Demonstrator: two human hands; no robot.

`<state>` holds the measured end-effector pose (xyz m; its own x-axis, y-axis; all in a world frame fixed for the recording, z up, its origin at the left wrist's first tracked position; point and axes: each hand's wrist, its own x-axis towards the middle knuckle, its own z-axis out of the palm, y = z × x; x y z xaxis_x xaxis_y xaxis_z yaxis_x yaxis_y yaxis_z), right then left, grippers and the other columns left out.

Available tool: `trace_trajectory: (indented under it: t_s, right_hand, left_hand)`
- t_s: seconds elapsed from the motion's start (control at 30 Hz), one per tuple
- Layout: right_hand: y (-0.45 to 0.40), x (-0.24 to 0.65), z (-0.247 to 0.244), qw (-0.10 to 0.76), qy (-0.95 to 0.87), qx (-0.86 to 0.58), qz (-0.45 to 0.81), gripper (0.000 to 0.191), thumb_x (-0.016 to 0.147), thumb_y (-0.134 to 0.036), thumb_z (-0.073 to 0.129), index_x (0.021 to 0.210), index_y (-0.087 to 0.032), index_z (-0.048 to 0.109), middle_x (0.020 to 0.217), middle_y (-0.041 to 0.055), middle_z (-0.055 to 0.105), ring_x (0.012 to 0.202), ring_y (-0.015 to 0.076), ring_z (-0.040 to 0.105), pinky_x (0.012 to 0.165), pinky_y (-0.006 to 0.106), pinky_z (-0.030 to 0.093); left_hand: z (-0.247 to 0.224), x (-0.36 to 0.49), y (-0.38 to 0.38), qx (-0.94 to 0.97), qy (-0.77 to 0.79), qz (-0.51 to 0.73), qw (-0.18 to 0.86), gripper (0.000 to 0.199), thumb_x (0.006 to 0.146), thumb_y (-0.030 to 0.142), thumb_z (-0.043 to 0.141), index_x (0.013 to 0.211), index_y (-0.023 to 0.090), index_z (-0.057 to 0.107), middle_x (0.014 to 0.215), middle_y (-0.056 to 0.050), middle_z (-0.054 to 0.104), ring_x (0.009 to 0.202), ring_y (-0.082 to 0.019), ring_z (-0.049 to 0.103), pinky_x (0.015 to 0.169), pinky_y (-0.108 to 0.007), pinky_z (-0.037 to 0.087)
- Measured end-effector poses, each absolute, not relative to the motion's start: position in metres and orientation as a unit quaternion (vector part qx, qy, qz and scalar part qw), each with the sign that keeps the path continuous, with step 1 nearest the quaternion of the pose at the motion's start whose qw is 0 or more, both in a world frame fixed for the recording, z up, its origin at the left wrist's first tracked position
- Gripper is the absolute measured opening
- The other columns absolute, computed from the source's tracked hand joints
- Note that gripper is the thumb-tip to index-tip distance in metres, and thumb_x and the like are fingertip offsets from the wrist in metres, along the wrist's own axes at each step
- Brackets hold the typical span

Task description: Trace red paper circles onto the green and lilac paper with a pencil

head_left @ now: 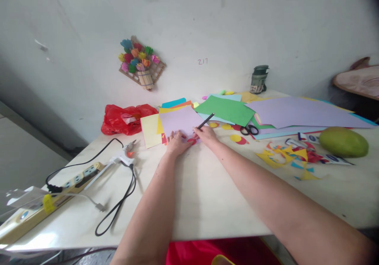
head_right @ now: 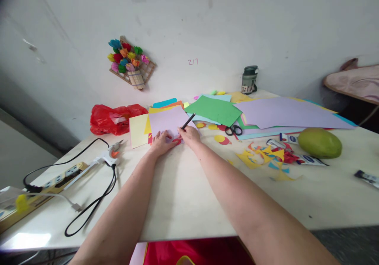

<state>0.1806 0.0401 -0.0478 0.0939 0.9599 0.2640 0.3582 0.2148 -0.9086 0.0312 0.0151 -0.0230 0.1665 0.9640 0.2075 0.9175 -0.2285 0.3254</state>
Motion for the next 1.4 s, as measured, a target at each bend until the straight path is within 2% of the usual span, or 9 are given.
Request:
trace_trajectory:
  t_s: [0.3,0.5,0.7,1.0,1.07,1.13,1.23,1.4]
  right_hand:
    - [0.0396,0.1808,-0.0468,0.508,-0.587,-0.531,0.34,0.034,0.073,-0.047,0.047,0.077,-0.016,0.061,0.064,0.0027,0.066,0.054,0.0108,0.061,0.056,0.021,0.047]
    - [0.0392,0.1809,-0.0453,0.511,-0.578,-0.532,0.348,0.032,0.074,-0.044,0.048,0.078,-0.016,0.062,0.064,0.0029,0.066,0.053,0.0108,0.061,0.055,0.02,0.048]
    - [0.0393,0.1805,-0.0453,0.512,-0.577,-0.529,0.352,0.031,0.074,-0.043,0.048,0.077,-0.015,0.061,0.063,0.0035,0.066,0.053,0.0109,0.061,0.054,0.02,0.047]
    - [0.0388,0.1809,-0.0454,0.519,-0.574,-0.522,0.358,0.033,0.073,-0.045,0.048,0.078,-0.015,0.061,0.063,0.004,0.066,0.053,0.0111,0.061,0.055,0.021,0.048]
    - [0.0391,0.1808,-0.0458,0.523,-0.573,-0.518,0.361,0.033,0.073,-0.045,0.048,0.078,-0.015,0.061,0.063,0.0039,0.066,0.054,0.011,0.061,0.055,0.02,0.048]
    - [0.0394,0.1806,-0.0462,0.53,-0.57,-0.51,0.366,0.034,0.073,-0.046,0.048,0.078,-0.015,0.061,0.063,0.0039,0.066,0.054,0.0113,0.061,0.055,0.02,0.048]
    - [0.0398,0.1804,-0.0468,0.536,-0.562,-0.512,0.368,0.034,0.073,-0.046,0.048,0.079,-0.015,0.061,0.063,0.0039,0.066,0.055,0.0112,0.061,0.055,0.02,0.049]
    - [0.0421,0.1813,-0.0495,0.534,-0.574,-0.505,0.362,0.036,0.072,-0.048,0.048,0.078,-0.015,0.061,0.063,0.0038,0.066,0.055,0.0115,0.062,0.055,0.021,0.049]
  left_hand:
    - [-0.0243,0.0306,0.017,0.753,0.626,0.192,0.068,0.044,0.063,0.062,0.05,0.089,0.026,0.05,0.115,-0.004,0.05,0.124,-0.026,0.021,0.094,-0.04,0.023]
    - [-0.0241,0.0321,0.0157,0.753,0.628,0.185,0.06,0.05,0.058,0.064,0.053,0.09,0.026,0.05,0.113,-0.005,0.05,0.124,-0.026,0.022,0.095,-0.04,0.021]
    - [-0.0234,0.0322,0.0136,0.758,0.62,0.197,0.044,0.046,0.058,0.061,0.055,0.088,0.026,0.05,0.098,-0.004,0.053,0.107,-0.023,0.044,0.09,-0.035,0.029]
    - [-0.021,0.0317,0.0121,0.758,0.622,0.193,0.045,0.045,0.059,0.061,0.055,0.087,0.027,0.049,0.097,-0.002,0.054,0.104,-0.022,0.046,0.09,-0.035,0.029]
    - [-0.022,0.0315,0.0129,0.761,0.617,0.196,0.044,0.045,0.059,0.061,0.055,0.087,0.027,0.049,0.1,-0.003,0.054,0.108,-0.023,0.043,0.09,-0.036,0.029]
    - [-0.0234,0.031,0.0143,0.766,0.611,0.197,0.048,0.045,0.058,0.062,0.055,0.087,0.027,0.05,0.112,-0.004,0.051,0.116,-0.025,0.035,0.093,-0.039,0.026]
    - [-0.0249,0.0304,0.0165,0.768,0.606,0.196,0.065,0.045,0.058,0.063,0.055,0.087,0.028,0.052,0.131,-0.001,0.036,0.124,-0.028,0.02,0.096,-0.045,0.019]
    - [-0.0245,0.0306,0.017,0.764,0.609,0.197,0.085,0.042,0.057,0.062,0.057,0.083,0.029,0.055,0.138,0.004,0.024,0.127,-0.029,0.011,0.099,-0.048,0.013]
